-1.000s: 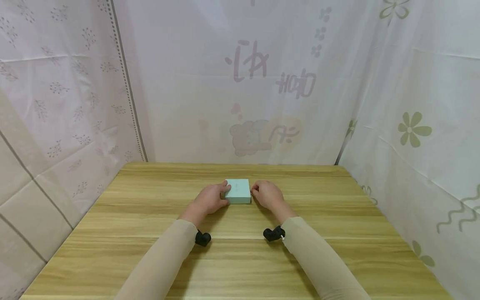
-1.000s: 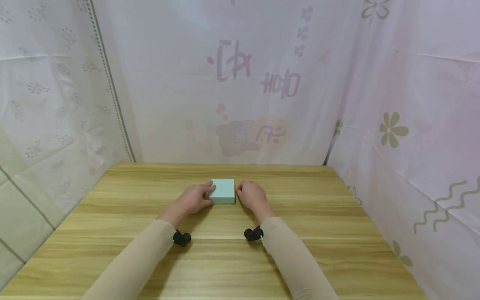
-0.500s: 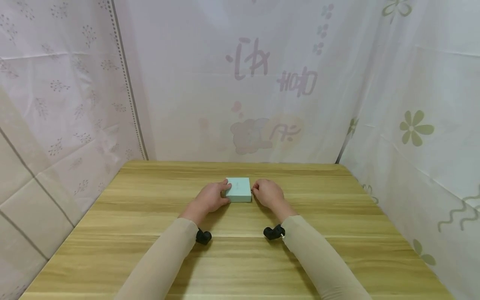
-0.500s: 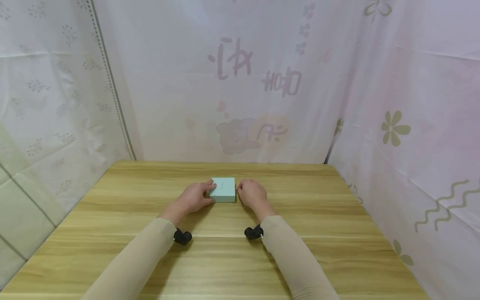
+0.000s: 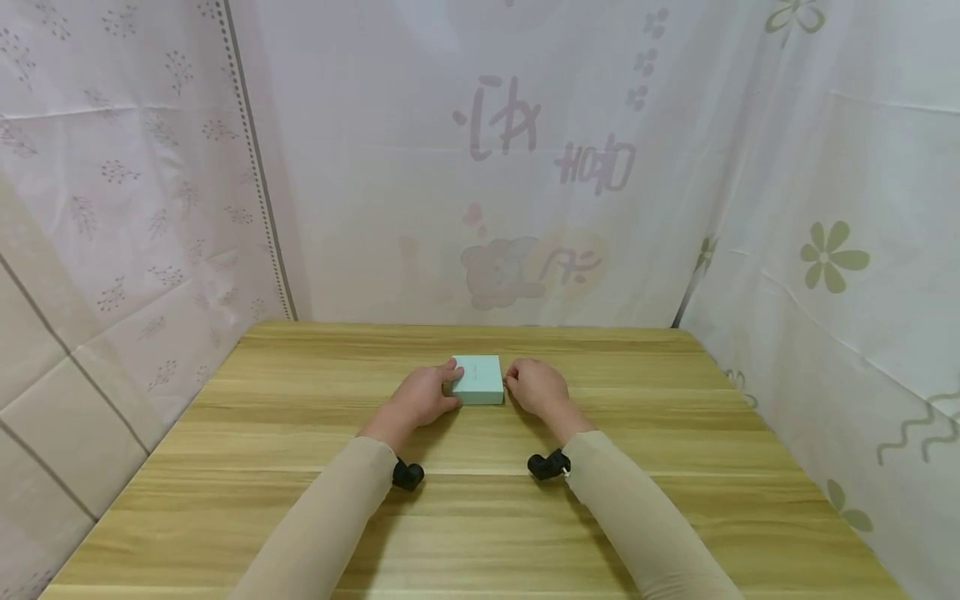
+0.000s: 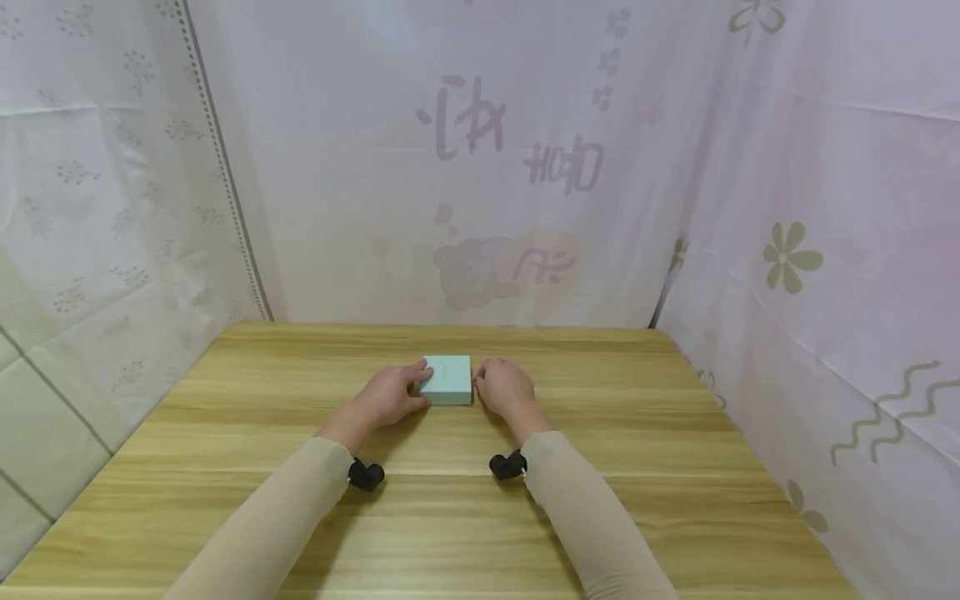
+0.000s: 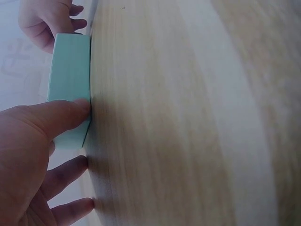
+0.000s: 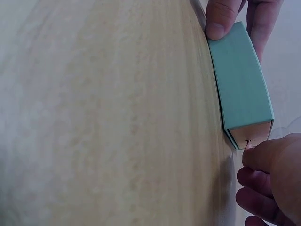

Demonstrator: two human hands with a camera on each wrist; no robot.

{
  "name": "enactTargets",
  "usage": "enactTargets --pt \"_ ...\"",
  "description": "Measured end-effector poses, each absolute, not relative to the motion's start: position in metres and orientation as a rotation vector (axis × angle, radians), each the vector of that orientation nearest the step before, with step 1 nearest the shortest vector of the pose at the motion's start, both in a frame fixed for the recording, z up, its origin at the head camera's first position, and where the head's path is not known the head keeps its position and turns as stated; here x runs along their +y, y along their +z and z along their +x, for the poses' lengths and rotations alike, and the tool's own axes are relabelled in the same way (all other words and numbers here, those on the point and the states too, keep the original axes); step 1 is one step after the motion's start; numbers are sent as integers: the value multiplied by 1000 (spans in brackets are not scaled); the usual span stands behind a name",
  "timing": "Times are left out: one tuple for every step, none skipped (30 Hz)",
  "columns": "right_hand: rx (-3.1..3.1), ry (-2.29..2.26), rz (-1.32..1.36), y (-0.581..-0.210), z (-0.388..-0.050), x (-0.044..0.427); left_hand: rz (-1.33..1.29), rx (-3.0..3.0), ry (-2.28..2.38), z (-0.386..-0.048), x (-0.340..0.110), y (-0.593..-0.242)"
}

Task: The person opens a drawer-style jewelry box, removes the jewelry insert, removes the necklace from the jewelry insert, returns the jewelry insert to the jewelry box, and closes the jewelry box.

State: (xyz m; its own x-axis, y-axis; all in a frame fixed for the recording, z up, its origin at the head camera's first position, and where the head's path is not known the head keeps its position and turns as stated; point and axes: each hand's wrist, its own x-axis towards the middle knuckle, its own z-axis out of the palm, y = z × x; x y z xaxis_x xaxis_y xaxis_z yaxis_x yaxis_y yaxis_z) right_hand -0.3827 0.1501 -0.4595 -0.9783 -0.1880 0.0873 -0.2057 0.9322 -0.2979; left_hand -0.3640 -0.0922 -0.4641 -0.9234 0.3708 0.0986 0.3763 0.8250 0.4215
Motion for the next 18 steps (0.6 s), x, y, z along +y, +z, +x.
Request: enactTargets --pt "-3027 475 311 -459 -382 150 -613 -2984 -692 -364 -92 -464" --pt "-3024 475 314 -459 -382 150 -614 -2983 -690 -364 -92 -464" --pt "-3022 474 316 -458 -382 150 -612 -2985 -692 -364 -92 -463" --pt "-3019 472 317 -458 -381 151 -613 -2983 -692 -363 -92 -463" --pt "-3018 468 317 -458 -381 151 -614 -2978 -696 -363 -92 -463" --pt "-3018 468 316 -458 -380 151 -616 -2976 -694 -363 -92 -463" --pt "-3018 468 317 -458 -380 151 -618 -2971 -698 -362 -92 -462" --pt "-3020 469 317 -458 -379 151 -616 -2971 -706 -362 -92 -462" --pt "-3020 469 317 -458 -379 151 -616 -2969 -708 -362 -92 -462" --pt "-3021 467 314 -458 -379 152 -616 -2967 -709 -362 -92 -463" --pt "-3022 468 312 -457 -379 152 -613 -2967 -711 -362 -92 -463" --pt "-3024 467 313 -457 -379 152 -611 -2968 -713 -362 -92 -462" --pt "-3025 465 312 -457 -378 153 -607 -2969 -720 -362 -92 -462" --pt "-3024 464 307 -457 -379 153 -605 -2972 -724 -362 -92 -462" --pt "-3023 462 304 -458 -379 154 -604 -2973 -724 -362 -92 -462" --pt "-3023 460 299 -458 -379 154 -604 -2975 -723 -362 -92 -462" --pt "-3023 459 298 -458 -379 154 -608 -2972 -718 -362 -92 -462" --pt "-3023 457 296 -458 -379 154 -609 -2973 -715 -362 -92 -462"
